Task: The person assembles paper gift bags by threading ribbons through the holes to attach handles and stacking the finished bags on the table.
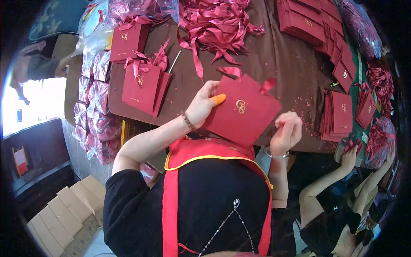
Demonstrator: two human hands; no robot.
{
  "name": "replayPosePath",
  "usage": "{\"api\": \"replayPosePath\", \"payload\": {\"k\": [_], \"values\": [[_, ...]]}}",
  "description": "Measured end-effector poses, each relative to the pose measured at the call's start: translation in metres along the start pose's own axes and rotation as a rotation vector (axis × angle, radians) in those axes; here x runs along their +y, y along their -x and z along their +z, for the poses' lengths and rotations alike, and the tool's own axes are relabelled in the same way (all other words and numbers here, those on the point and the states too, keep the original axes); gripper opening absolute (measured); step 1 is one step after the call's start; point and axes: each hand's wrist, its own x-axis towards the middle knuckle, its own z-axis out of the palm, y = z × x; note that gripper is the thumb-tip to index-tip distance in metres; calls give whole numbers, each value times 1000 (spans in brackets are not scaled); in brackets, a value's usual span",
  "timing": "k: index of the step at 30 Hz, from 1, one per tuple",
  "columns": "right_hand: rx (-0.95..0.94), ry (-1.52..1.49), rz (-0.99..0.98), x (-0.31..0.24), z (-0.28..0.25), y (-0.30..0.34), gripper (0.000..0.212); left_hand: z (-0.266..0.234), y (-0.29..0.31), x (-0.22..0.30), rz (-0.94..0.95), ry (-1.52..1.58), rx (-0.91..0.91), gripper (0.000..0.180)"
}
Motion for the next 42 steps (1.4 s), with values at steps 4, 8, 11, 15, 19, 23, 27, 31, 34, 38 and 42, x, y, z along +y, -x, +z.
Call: {"api": "replayPosePath", "payload": {"k": [4,8,11,15,19,23,27,31,34,38,42], "values": [[-463,807,-235,-15,22,-16,29,4,10,-8,21,-147,11,30],[-563,1029,-99,11,24,-8,38,-16,9,6,288,-1052,-95,28],[-580,1009,-110,19,23,-8,38,-49,-21,23,912,-1458,132,34],[-603,1008,-98,19,26,-10,35,-90,-37,35,922,-1923,-89,44],[-594,959,-80,20,29,-7,27,-105,-33,38,800,-1883,-79,19],[-538,1000,-29,15,32,-6,24,-78,15,43,790,-2014,-234,14],[-516,1067,23,11,37,-8,18,-59,50,41,729,-1648,-450,17],[-550,880,532,5,41,-20,22,-38,52,48,457,-1271,-432,14],[-634,836,575,12,35,-29,24,-20,44,42,437,-1213,-421,16],[-674,690,575,22,27,-32,26,-9,24,21,558,-1282,-242,22],[-645,688,597,23,26,-27,27,-3,19,10,589,-1290,-157,22]]}}
